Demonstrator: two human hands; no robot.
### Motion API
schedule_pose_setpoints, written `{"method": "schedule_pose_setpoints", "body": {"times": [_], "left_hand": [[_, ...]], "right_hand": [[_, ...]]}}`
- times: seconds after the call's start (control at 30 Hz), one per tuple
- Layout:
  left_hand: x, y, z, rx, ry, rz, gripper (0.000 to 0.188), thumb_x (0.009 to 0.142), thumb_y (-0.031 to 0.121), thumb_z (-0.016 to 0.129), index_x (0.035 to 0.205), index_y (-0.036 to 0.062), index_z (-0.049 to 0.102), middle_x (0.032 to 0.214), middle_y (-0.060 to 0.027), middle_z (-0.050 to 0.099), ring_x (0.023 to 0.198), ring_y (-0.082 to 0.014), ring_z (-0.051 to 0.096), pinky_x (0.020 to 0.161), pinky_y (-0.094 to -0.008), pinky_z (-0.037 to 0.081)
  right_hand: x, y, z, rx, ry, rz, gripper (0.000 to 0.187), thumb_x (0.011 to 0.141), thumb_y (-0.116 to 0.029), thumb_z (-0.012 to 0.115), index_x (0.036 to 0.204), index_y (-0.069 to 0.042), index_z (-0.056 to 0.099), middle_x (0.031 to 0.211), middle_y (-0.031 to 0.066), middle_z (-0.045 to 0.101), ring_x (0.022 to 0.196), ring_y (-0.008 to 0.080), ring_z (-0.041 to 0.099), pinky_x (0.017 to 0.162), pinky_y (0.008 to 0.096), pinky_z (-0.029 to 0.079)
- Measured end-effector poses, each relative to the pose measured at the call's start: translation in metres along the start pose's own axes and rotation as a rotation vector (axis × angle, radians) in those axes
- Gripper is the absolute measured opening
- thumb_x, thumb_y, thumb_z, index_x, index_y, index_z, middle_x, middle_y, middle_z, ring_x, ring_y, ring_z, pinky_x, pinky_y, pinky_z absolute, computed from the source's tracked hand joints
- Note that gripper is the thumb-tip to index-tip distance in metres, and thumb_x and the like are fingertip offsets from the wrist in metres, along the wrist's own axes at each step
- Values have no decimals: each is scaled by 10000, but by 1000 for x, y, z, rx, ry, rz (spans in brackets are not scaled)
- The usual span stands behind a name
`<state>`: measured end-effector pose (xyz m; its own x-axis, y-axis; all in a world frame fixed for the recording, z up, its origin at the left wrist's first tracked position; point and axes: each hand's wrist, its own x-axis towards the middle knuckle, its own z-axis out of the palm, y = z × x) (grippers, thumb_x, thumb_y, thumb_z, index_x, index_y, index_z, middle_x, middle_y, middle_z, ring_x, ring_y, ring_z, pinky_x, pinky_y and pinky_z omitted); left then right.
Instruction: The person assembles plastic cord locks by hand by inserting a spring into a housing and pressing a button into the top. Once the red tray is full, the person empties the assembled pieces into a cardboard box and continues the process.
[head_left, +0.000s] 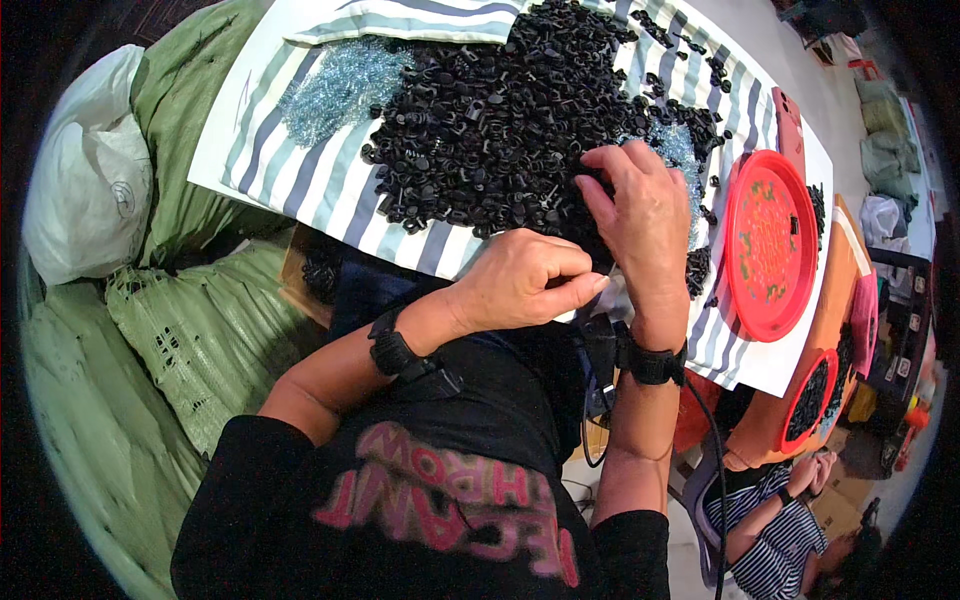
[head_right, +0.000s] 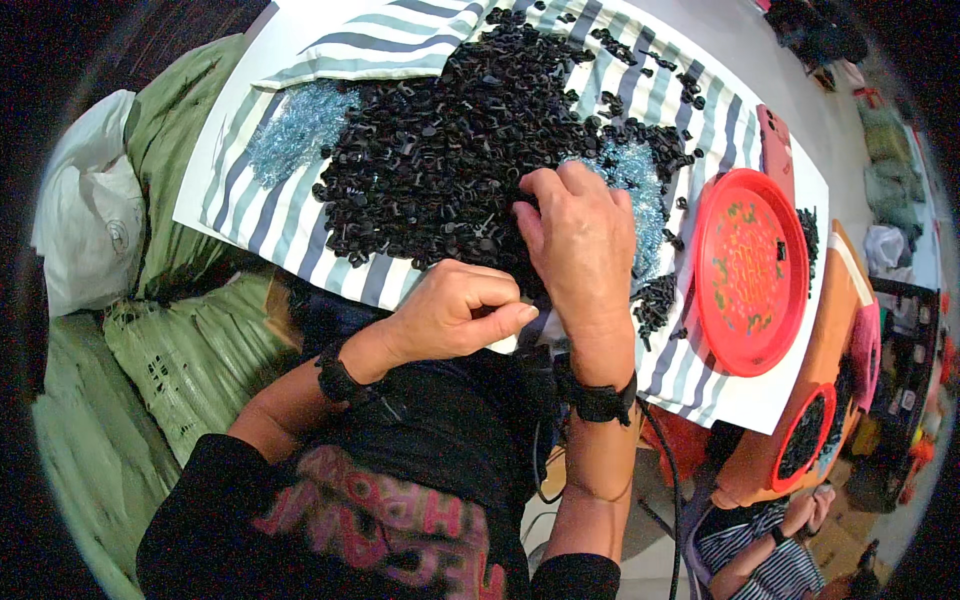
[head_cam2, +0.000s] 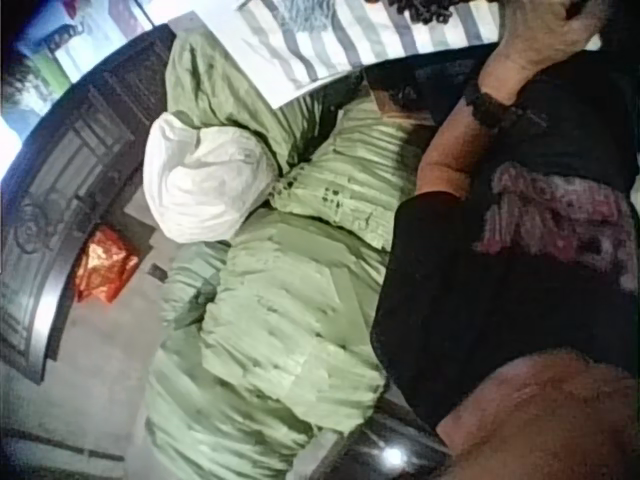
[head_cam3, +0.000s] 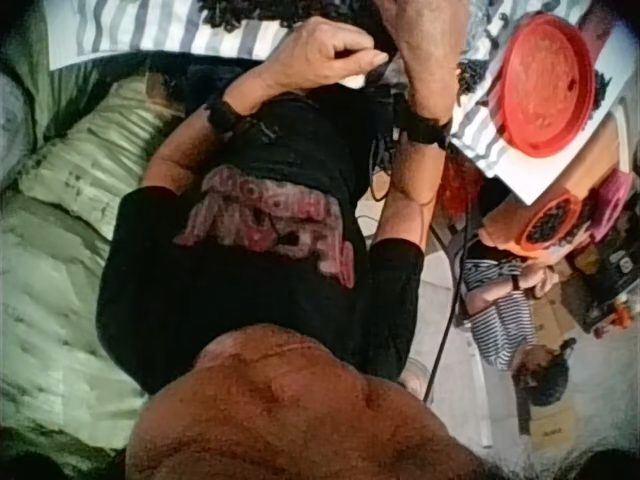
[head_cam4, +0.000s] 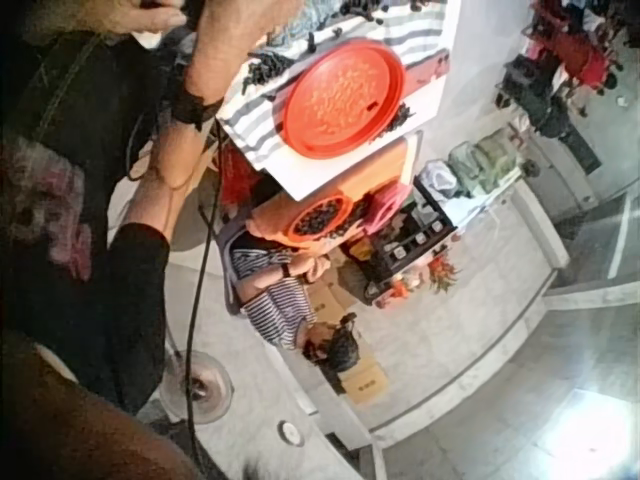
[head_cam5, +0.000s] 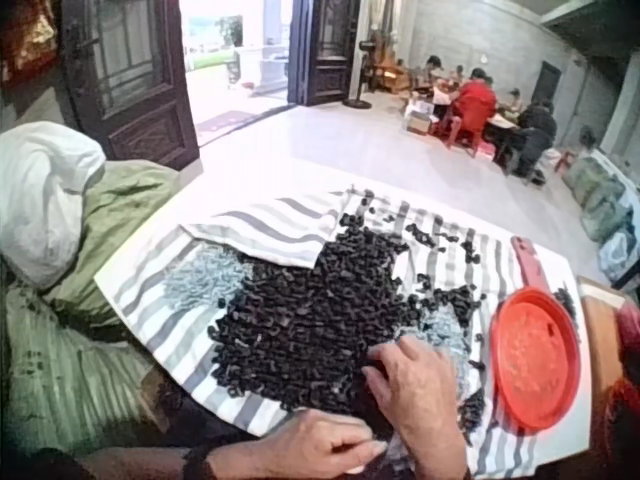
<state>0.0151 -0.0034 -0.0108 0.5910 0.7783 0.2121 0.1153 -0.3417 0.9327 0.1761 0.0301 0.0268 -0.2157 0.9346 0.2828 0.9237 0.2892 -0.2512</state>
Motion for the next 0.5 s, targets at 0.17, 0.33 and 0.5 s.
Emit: {"method": "schedule_pose_setpoints", "body": {"times": [0.17,0.33,0.5], "left_hand": [[0,2,-3,11,5,3,283,897,180,677,698,4,581,636,-102,556,535,-247,558,507,-363,416],[-1,1,-2,32,-10,2,284,891,198,680,694,14,594,629,-107,569,545,-265,580,508,-372,422],[-1,0,1,21,-3,18,268,882,197,681,694,19,613,636,-110,590,559,-270,605,518,-367,442]], "right_hand": [[-8,-4,0,73,-42,4,159,787,-167,734,922,-115,667,820,52,605,789,264,615,701,387,420],[-3,-13,-2,221,-49,61,170,794,-163,728,943,-115,662,820,52,608,786,261,618,688,384,421],[10,-11,10,179,-53,-93,188,792,-173,733,960,-123,663,819,52,605,780,260,614,685,381,425]]}}
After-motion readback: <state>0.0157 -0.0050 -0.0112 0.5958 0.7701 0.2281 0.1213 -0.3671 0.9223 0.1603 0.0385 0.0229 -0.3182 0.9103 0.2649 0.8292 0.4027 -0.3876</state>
